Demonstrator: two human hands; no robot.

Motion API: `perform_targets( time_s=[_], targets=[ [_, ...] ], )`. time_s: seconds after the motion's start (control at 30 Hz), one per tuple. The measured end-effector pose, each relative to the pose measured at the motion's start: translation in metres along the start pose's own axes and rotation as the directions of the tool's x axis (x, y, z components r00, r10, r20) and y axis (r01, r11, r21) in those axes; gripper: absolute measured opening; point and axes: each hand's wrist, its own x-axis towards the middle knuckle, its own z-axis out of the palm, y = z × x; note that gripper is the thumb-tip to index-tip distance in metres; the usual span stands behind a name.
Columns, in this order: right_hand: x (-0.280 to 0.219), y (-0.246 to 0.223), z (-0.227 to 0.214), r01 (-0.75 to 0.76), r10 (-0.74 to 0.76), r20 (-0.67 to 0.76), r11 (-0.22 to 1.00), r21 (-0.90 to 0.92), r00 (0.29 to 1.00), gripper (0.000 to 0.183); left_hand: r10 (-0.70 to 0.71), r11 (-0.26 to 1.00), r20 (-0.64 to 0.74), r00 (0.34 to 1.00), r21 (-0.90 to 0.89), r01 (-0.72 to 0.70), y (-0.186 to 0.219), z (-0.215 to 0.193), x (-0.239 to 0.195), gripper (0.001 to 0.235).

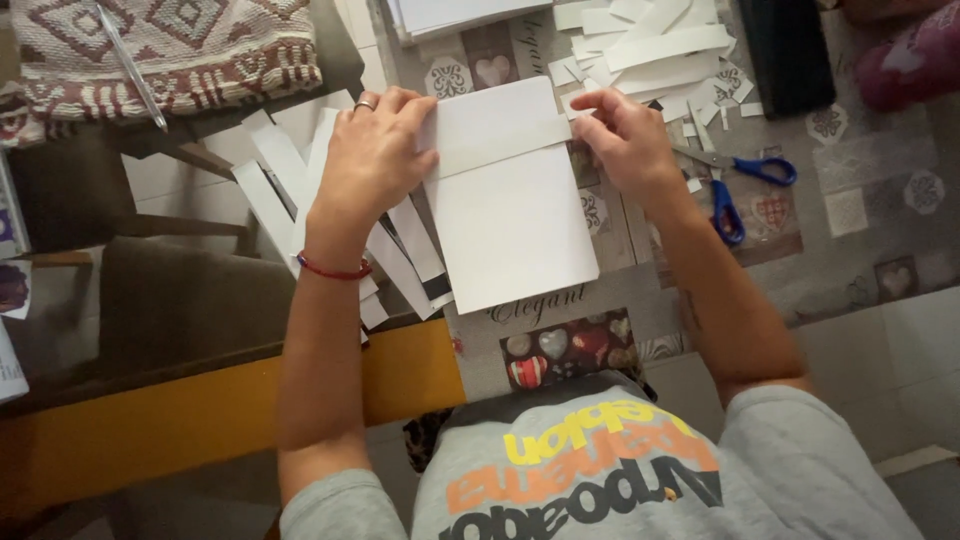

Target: Applying black adhesive strips to white paper cards and trimming them with scissors.

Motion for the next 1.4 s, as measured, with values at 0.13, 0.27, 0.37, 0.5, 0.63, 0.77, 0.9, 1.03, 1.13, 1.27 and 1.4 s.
perform_targets(
  time_s=[0.13,0.27,0.37,0.5,0.63,0.77,0.9,1.03,1.13,1.27,1.4],
  targets=[
    [0.008,0.006,0.004,-0.007,0.008,0.041,0.999,-0.042,0.999,0.013,-0.007,1.000,0.020,1.000,0.005,0.007,0.005,-0.004,-0.001,0.059],
    [0.014,0.015,0.009,0.035,-0.033,0.016,0.993,-0.116,0.999,0.014,-0.011,1.000,0.006,1.000,0.027,0.011,0.007,-0.001,-0.002,0.056],
    [0.015,0.016,0.010,0.110,-0.115,-0.025,0.982,-0.153,0.993,0.014,-0.033,0.999,0.002,0.999,0.037,0.033,0.016,-0.009,-0.004,0.062],
    [0.003,0.009,0.005,0.156,-0.157,-0.015,0.986,-0.055,0.987,0.010,-0.049,0.989,-0.076,0.996,0.135,0.059,0.043,-0.013,0.000,0.075],
    [-0.017,0.001,-0.015,0.319,-0.321,-0.022,0.945,-0.070,0.947,0.010,0.138,0.990,-0.214,0.967,0.034,-0.134,0.074,0.006,0.015,0.061],
    [-0.033,0.013,-0.043,0.464,-0.464,-0.083,0.886,-0.015,0.882,0.007,0.281,0.937,-0.247,0.927,-0.137,-0.321,0.100,0.010,0.034,0.022],
    [-0.062,0.039,-0.095,0.367,-0.404,-0.138,0.900,-0.234,0.904,0.027,0.277,0.914,-0.213,0.937,-0.242,-0.325,0.125,-0.005,0.043,0.023],
    [-0.096,0.085,-0.125,-0.047,-0.087,-0.174,0.763,-0.645,0.981,0.048,0.261,0.934,-0.137,0.956,-0.213,-0.286,0.134,0.002,0.060,0.027],
    [-0.110,0.128,-0.129,-0.103,0.048,-0.092,0.570,-0.815,0.995,0.066,0.232,0.946,-0.062,0.971,-0.220,-0.240,0.142,0.015,0.074,0.029],
    [-0.116,0.165,-0.120,-0.013,-0.304,-0.113,0.313,-0.950,0.946,0.059,0.166,0.965,0.079,0.983,-0.217,-0.146,0.155,0.027,0.088,0.031],
    [-0.108,0.192,-0.104,-0.040,-0.399,-0.112,0.184,-0.982,0.910,0.050,0.171,0.953,0.100,0.980,-0.268,-0.139,0.164,0.024,0.088,0.033]
  ],
)
